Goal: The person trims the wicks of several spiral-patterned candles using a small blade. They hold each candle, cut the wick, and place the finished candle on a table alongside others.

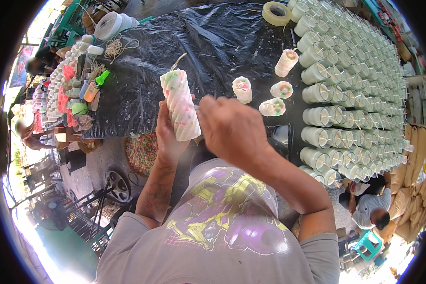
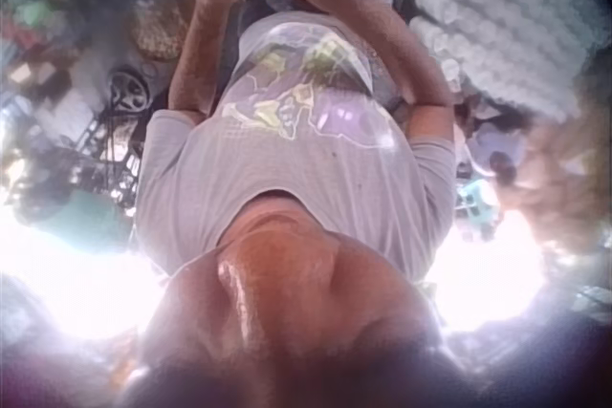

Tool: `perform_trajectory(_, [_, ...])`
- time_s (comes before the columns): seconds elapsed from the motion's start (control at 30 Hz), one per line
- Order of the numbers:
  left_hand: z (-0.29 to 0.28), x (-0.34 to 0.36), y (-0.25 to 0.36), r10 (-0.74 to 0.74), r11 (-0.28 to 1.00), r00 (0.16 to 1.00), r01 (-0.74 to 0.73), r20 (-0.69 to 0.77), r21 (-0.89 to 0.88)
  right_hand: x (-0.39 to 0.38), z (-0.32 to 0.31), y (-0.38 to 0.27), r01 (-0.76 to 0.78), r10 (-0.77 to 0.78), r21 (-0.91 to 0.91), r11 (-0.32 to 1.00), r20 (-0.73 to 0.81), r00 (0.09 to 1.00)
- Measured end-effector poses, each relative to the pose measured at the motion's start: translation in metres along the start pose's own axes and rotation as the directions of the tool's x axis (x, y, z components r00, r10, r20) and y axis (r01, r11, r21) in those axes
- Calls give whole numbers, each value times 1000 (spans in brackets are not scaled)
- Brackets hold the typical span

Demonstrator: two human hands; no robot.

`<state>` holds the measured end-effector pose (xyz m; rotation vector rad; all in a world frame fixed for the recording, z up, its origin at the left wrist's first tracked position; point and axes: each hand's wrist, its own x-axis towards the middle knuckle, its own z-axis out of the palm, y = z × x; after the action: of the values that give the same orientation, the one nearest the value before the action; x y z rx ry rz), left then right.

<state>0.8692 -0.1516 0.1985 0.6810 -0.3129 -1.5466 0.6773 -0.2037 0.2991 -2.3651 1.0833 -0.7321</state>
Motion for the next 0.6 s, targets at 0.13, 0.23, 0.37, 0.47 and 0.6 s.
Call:
perform_trajectory(0.13, [0,0,-4,29,999,999,-30,23,25,3,6,8,-54,54,-36,998,-4,999])
perform_trajectory(0.23, [16,1,-3,55,998,988,-51,-142,33,-15,11,-6,8,-3,-76,997,69,998])
perform_trajectory(0.37, [0,2,-4,68,994,996,-64,-53,85,-20,8,-12,-4,4,-8,1000,61,998])
perform_trajectory(0.47, [11,1,-2,89,990,990,-76,-112,119,0,8,5,-51,49,-33,998,-53,997])
perform_trajectory(0.6, [8,3,-5,130,983,984,-111,-125,145,-8,18,-2,-45,46,-53,998,15,999])
